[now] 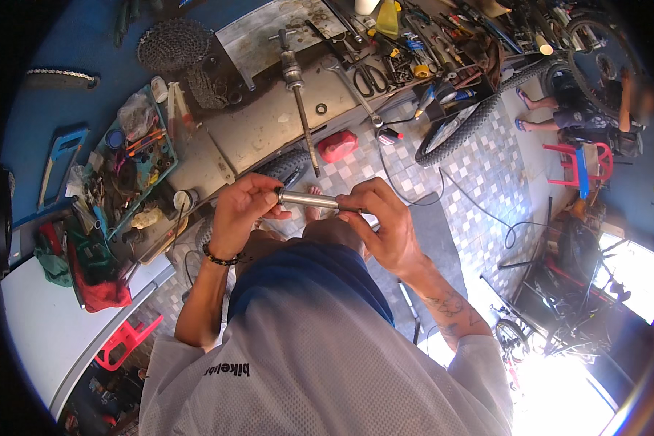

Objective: The person cleans a metal bicycle axle with a red cloth, then uses a wrench to tighten a nut on the axle. They wipe the axle again and place it on the workbench. The person then picks up a bicycle wheel and uses a hammer to tap the hub area.

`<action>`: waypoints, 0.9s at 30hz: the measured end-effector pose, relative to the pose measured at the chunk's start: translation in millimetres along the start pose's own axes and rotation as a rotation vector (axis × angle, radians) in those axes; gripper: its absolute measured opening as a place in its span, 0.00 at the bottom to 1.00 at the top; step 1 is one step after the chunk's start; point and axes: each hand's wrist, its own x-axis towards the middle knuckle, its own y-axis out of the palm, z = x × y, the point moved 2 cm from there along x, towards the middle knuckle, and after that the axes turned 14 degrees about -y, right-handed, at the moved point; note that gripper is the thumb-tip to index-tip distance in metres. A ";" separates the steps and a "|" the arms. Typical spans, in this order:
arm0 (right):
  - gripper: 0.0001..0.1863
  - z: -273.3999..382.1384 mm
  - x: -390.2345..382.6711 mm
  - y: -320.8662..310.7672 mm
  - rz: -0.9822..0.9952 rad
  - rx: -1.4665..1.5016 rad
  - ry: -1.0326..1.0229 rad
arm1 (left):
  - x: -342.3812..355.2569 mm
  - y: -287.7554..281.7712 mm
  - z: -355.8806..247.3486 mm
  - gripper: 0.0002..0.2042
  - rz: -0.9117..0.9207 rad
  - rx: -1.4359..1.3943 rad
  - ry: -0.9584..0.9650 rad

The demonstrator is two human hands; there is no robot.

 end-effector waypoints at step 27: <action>0.13 -13.4 -12.2 -1.8 0.025 0.041 0.018 | -3.6 2.9 11.0 0.10 -0.021 -0.038 0.026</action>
